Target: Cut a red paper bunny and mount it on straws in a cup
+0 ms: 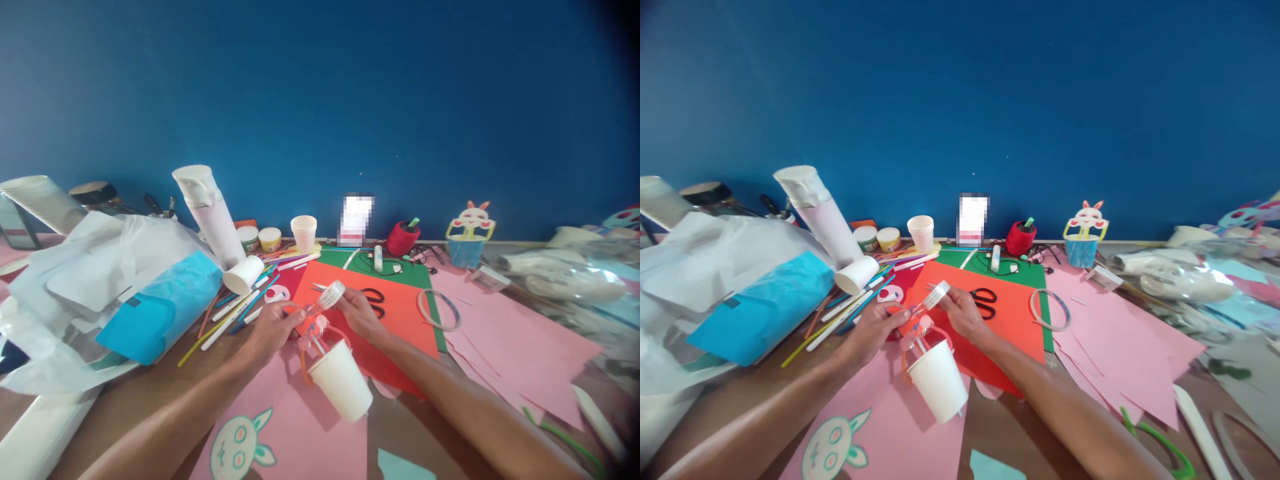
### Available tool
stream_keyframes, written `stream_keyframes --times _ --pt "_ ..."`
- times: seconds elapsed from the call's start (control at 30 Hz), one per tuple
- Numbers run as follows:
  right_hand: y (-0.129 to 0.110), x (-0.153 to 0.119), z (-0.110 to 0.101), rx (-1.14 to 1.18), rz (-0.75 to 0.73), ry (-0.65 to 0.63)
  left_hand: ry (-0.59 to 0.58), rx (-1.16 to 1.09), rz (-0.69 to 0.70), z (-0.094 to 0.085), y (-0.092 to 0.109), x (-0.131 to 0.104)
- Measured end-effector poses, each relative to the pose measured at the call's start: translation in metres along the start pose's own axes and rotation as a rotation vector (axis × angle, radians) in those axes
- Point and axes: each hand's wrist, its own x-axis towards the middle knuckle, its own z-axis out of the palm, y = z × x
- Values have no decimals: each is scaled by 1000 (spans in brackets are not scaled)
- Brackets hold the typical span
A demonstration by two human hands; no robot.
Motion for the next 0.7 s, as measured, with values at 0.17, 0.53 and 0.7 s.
stream_keyframes --times 0.17,0.53,0.7 --pt "5 3 -4 -63 18 34 -11 -112 -30 -1 -7 4" --pt "7 3 -5 -150 59 25 -25 -69 -97 -4 -7 4" --pt "8 4 -6 -180 68 3 -5 -63 -87 -6 -9 6"
